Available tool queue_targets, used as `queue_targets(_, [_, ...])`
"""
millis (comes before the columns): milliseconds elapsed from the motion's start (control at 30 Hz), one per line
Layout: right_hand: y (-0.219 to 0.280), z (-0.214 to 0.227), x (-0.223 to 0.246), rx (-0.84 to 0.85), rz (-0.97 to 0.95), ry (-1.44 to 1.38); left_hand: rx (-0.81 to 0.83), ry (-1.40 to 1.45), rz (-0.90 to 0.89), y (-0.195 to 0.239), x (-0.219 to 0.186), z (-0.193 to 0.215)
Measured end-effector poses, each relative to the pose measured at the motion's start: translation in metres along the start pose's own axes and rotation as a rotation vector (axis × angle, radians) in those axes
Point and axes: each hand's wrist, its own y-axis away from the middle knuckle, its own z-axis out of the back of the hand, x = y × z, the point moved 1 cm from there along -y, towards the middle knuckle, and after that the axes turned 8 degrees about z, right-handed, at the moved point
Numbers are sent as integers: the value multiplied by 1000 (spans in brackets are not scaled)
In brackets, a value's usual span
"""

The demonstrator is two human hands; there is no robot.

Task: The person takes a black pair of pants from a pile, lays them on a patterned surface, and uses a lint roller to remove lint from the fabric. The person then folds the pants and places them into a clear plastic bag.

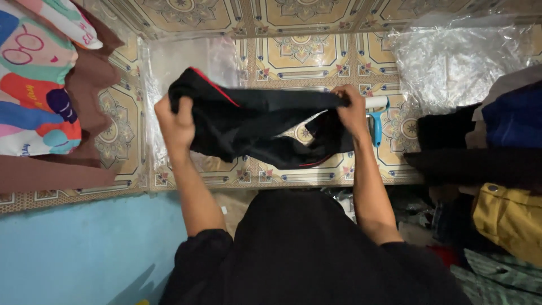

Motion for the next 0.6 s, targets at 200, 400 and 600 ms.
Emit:
queue_targets(200, [49,-75,-134,297,-272,323,24,-420,-57,-13,30,-108])
queue_targets(400, [86,-90,-162,408,-204,464,340,-631,-487,41,125,-199])
queue_targets(600, [81,-17,-155,380,-455,514,671,-1079,243,75,199,-196])
